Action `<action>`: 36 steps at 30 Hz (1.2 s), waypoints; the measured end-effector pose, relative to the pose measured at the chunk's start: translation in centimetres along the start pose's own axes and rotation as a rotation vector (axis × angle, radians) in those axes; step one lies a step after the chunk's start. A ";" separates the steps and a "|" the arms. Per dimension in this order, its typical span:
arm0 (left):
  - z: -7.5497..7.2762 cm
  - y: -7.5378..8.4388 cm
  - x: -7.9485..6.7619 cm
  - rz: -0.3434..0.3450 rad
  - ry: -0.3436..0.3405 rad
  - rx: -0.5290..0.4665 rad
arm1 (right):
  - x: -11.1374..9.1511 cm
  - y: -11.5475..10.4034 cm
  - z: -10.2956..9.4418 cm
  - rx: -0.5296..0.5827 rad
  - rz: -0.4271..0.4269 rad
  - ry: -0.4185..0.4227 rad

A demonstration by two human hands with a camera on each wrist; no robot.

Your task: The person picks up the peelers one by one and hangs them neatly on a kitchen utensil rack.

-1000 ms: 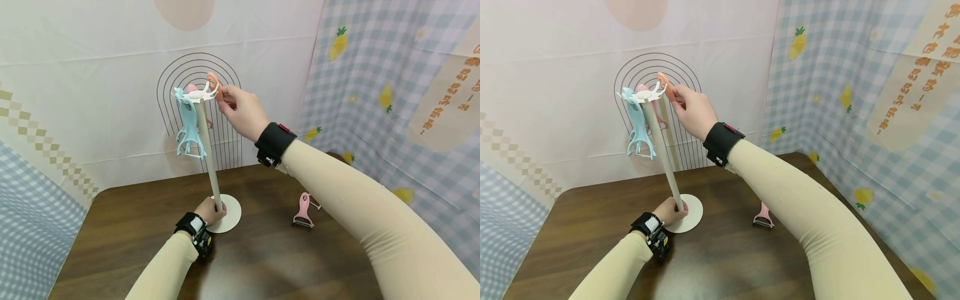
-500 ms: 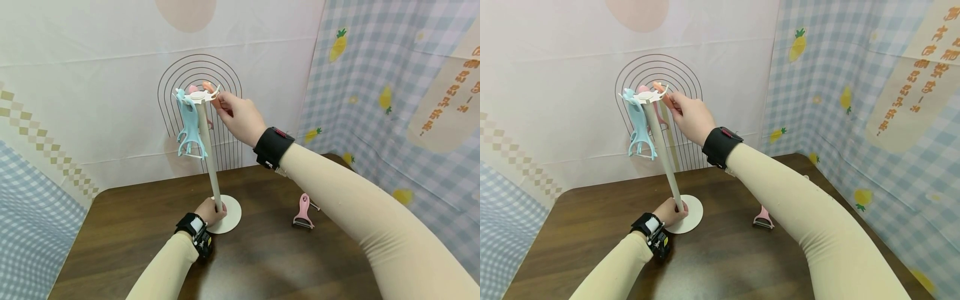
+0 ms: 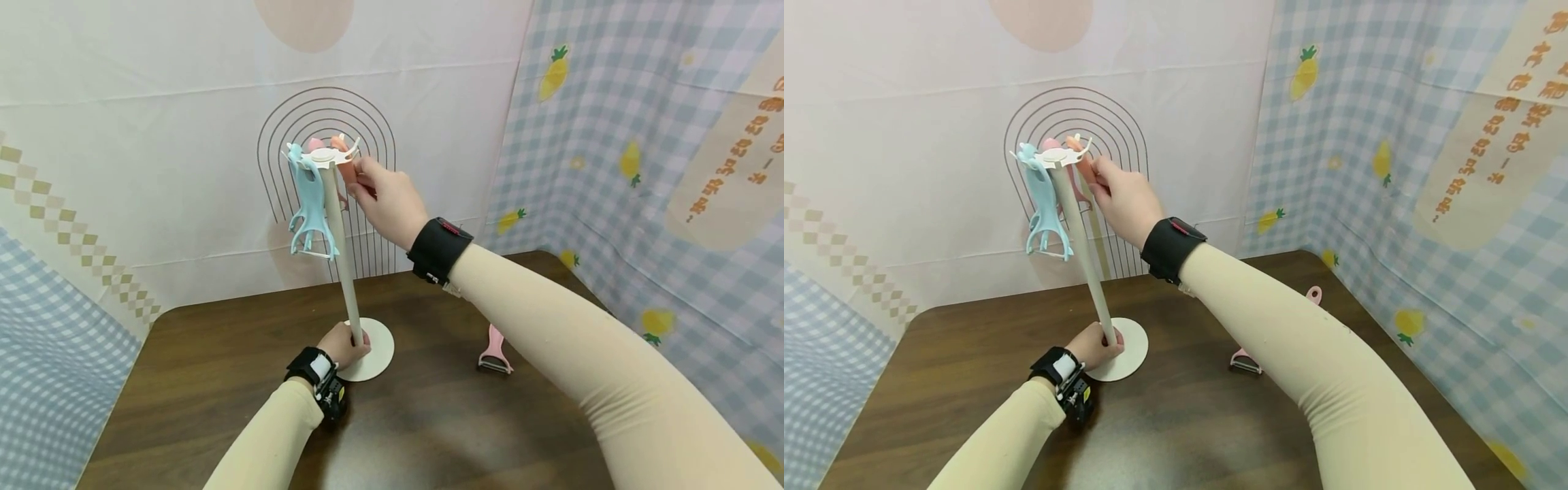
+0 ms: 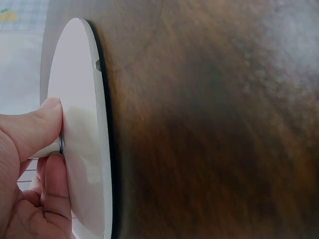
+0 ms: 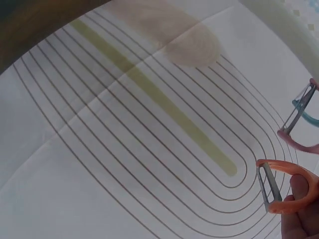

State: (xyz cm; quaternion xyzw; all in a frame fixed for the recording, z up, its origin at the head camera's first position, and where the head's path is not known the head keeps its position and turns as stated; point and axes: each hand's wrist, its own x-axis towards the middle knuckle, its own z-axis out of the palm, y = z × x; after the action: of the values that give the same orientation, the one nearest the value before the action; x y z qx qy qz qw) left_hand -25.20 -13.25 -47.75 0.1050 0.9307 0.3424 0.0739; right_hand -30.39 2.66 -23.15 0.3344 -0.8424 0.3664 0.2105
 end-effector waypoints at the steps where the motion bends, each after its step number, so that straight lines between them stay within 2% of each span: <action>1: 0.0 0.1 -0.1 0.007 0.003 -0.002 | -0.1 0.0 0.0 0.001 0.006 0.000; 3: 0.0 0.1 -0.1 0.021 0.004 -0.002 | -0.1 -0.1 0.1 0.002 0.012 -0.002; 12: 0.4 -0.2 0.3 -0.013 -0.011 0.003 | -0.3 0.2 -0.3 0.017 0.001 -0.003; 19: 0.4 0.0 0.1 0.010 0.016 0.000 | -0.3 0.3 -0.4 -0.016 -0.003 -0.007; 27: 0.4 -0.1 0.2 -0.016 -0.007 -0.011 | -0.4 0.3 -0.2 0.014 0.001 -0.012; 36: 0.2 -0.1 0.2 -0.029 -0.013 -0.008 | -0.7 0.7 -0.9 0.064 -0.006 -0.071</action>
State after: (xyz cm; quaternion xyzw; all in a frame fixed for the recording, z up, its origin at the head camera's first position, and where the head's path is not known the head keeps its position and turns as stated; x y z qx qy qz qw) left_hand -25.32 -13.14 -48.00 0.0935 0.9303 0.3444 0.0851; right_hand -30.33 3.99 -23.32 0.3562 -0.8363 0.3803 0.1706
